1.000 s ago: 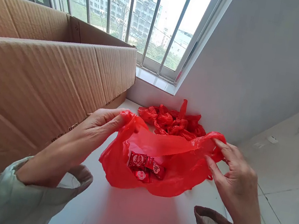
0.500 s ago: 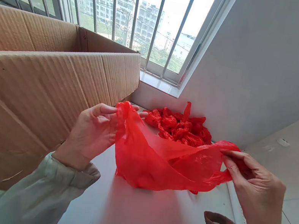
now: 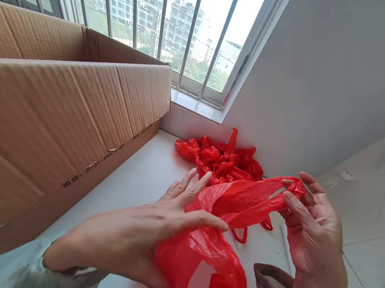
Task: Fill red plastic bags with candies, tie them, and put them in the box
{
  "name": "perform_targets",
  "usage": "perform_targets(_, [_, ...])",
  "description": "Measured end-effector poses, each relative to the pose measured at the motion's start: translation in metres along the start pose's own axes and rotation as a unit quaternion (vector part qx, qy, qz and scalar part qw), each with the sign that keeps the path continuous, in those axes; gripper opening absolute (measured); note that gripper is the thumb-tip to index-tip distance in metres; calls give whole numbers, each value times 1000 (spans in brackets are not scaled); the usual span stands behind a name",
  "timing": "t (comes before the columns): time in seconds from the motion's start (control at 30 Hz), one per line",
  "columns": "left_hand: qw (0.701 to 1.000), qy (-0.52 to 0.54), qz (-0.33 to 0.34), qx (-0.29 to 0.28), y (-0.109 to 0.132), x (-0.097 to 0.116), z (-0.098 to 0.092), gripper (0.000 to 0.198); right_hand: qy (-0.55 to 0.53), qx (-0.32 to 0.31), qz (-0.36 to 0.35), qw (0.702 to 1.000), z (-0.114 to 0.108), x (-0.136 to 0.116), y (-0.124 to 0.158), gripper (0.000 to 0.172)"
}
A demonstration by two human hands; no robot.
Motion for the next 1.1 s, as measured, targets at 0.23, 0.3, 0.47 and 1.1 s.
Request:
perform_targets(0.23, [937,339,-52,71,-10,-2,7,17,105,-3,-115,988,-9,8,-8,36])
perform_targets(0.3, [830,505,-152,183,-11,-13,5,23,116,39,-138,983,-12,11,-11,23])
perform_targets(0.47, [516,692,-355,358,-18,-41,5,41,80,14,-90,993,-12,11,-12,20])
perform_targets(1.1, [853,335,-338,213,-5,-1,8,84,-17,-183,23,983,58,-24,50,15])
Point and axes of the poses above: each hand's wrist, its own y-axis away from the middle knuckle, its own z-axis out of the palm, x = y × z, the point moved 1 cm from there along -y, towards the middle knuckle, and after that the axes turned 14 degrees about x, right-handed, at the moved point
